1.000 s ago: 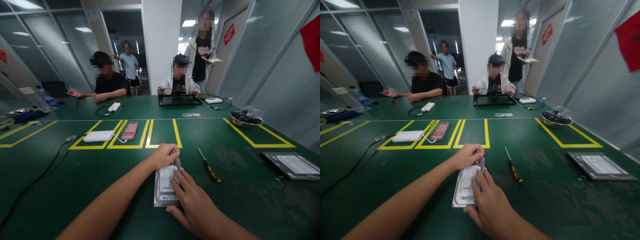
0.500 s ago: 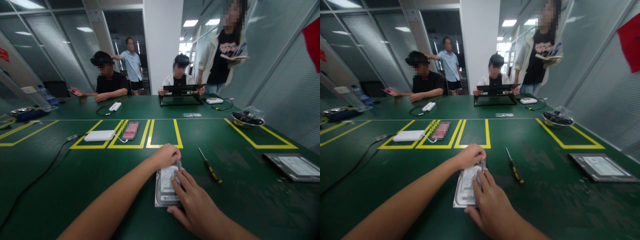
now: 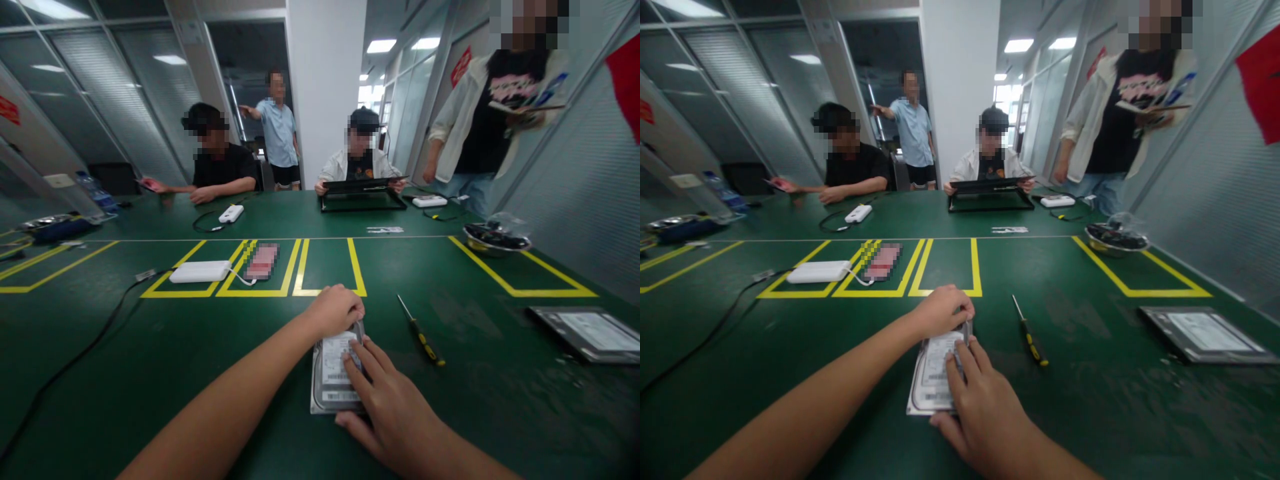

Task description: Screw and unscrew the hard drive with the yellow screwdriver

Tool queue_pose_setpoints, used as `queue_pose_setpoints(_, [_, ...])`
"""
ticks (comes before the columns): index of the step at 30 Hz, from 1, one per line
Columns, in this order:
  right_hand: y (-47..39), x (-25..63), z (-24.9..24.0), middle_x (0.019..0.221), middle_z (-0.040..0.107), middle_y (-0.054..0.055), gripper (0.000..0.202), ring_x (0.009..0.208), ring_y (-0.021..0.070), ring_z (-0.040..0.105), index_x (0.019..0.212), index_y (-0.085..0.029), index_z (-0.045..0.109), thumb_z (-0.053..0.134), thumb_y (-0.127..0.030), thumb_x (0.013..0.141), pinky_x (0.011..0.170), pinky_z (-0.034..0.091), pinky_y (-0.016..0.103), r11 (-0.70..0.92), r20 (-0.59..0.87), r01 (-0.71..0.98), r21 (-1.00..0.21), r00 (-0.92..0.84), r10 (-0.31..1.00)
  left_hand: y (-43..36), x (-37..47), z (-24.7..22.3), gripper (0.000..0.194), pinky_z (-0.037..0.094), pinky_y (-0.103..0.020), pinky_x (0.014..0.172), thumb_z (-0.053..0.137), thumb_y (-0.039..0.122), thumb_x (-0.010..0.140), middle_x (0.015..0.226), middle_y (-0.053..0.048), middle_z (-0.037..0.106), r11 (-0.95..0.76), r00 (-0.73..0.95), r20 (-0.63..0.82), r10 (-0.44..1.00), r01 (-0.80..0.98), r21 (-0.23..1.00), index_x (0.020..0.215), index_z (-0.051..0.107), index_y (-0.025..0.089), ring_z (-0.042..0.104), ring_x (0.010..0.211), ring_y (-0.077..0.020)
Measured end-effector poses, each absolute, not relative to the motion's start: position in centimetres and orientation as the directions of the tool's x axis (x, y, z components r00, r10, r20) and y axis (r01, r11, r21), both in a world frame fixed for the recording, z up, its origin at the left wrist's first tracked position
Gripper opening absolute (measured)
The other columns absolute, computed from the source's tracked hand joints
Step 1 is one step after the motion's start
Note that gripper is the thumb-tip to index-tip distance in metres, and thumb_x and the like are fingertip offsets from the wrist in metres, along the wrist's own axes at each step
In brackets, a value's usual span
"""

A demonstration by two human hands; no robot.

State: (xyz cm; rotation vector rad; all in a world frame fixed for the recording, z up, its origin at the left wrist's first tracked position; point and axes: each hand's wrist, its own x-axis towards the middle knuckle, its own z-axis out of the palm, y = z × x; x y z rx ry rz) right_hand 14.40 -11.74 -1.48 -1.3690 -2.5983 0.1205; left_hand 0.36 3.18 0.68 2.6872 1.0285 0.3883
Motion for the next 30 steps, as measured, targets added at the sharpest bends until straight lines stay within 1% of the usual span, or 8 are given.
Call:
queue_pose_setpoints(7, [-11.7, 14.5, -1.3, 0.147, 0.043, 0.021, 0.068, 0.136, 0.0429, 0.035, 0.14, -0.009, 0.051, 0.065, -0.045, 0.084, 0.104, 0.044, 0.057, 0.566, 0.145, 0.809, -0.161, -0.548, 0.824, 3.0, 0.4, 0.7, 0.017, 0.045, -0.034, 0.086, 0.057, 0.023, 0.088, 0.091, -0.003, 0.074, -0.72, 0.709, 0.164, 0.686, 0.628, 0.295, 0.084, 0.074, 0.022, 0.062, 0.09, -0.0221])
queue_pose_setpoints(12, [-11.7, 14.5, -1.3, 0.148, 0.042, 0.02, 0.068, 0.137, 0.0415, 0.035, 0.141, -0.011, 0.05, 0.065, -0.043, 0.083, 0.105, 0.044, 0.056, 0.559, 0.151, 0.81, -0.175, -0.539, 0.829, 3.2, 0.5, 0.5, 0.017, 0.046, -0.033, 0.085, 0.058, 0.023, 0.086, 0.089, -0.002, 0.075, -0.701, 0.695, 0.158, 0.702, 0.634, 0.326, 0.083, 0.074, 0.022, 0.064, 0.088, -0.0215])
queue_pose_setpoints(16, [-11.7, 14.5, -1.2, 0.147, 0.042, 0.021, 0.067, 0.136, 0.0419, 0.036, 0.14, -0.01, 0.051, 0.065, -0.043, 0.083, 0.104, 0.045, 0.056, 0.561, 0.133, 0.81, -0.169, -0.546, 0.827, 3.3, 0.5, 0.4, 0.017, 0.047, -0.031, 0.084, 0.058, 0.022, 0.084, 0.086, -0.002, 0.075, -0.678, 0.681, 0.144, 0.718, 0.638, 0.365, 0.081, 0.075, 0.022, 0.066, 0.086, -0.0206])
queue_pose_setpoints(19, [-11.7, 14.5, -1.1, 0.147, 0.042, 0.021, 0.067, 0.136, 0.0422, 0.037, 0.14, -0.009, 0.051, 0.065, -0.043, 0.083, 0.104, 0.045, 0.056, 0.565, 0.129, 0.809, -0.162, -0.55, 0.825, 3.4, 0.6, 0.2, 0.017, 0.048, -0.028, 0.079, 0.058, 0.021, 0.082, 0.085, -0.001, 0.075, -0.654, 0.665, 0.132, 0.735, 0.644, 0.396, 0.081, 0.075, 0.022, 0.067, 0.083, -0.0192])
queue_pose_setpoints(24, [-11.7, 14.7, -1.2, 0.146, 0.045, 0.019, 0.067, 0.135, 0.0409, 0.038, 0.138, -0.011, 0.053, 0.068, -0.045, 0.082, 0.104, 0.046, 0.056, 0.579, 0.175, 0.799, -0.16, -0.554, 0.814, 3.5, 0.7, -0.2, 0.017, 0.046, -0.023, 0.065, 0.058, 0.02, 0.079, 0.08, 0.0, 0.075, -0.6, 0.626, 0.108, 0.772, 0.663, 0.448, 0.081, 0.075, 0.022, 0.066, 0.074, -0.0162])
queue_pose_setpoints(28, [-11.5, 15.0, -1.1, 0.143, 0.048, 0.02, 0.067, 0.132, 0.0412, 0.041, 0.137, -0.01, 0.054, 0.065, -0.05, 0.083, 0.102, 0.046, 0.057, 0.599, 0.2, 0.786, -0.157, -0.568, 0.798, 3.4, 0.7, -0.3, 0.017, 0.046, -0.022, 0.064, 0.059, 0.02, 0.078, 0.079, 0.001, 0.075, -0.564, 0.601, 0.088, 0.794, 0.675, 0.476, 0.08, 0.075, 0.022, 0.066, 0.073, -0.0152])
queue_pose_setpoints(30, [-11.3, 15.2, -1.0, 0.142, 0.05, 0.018, 0.064, 0.13, 0.0396, 0.043, 0.136, -0.012, 0.055, 0.063, -0.05, 0.085, 0.102, 0.046, 0.057, 0.596, 0.216, 0.786, -0.164, -0.561, 0.799, 3.3, 0.7, -0.2, 0.016, 0.046, -0.022, 0.064, 0.059, 0.02, 0.078, 0.079, 0.001, 0.074, -0.544, 0.584, 0.081, 0.807, 0.685, 0.485, 0.08, 0.075, 0.022, 0.066, 0.073, -0.0152])
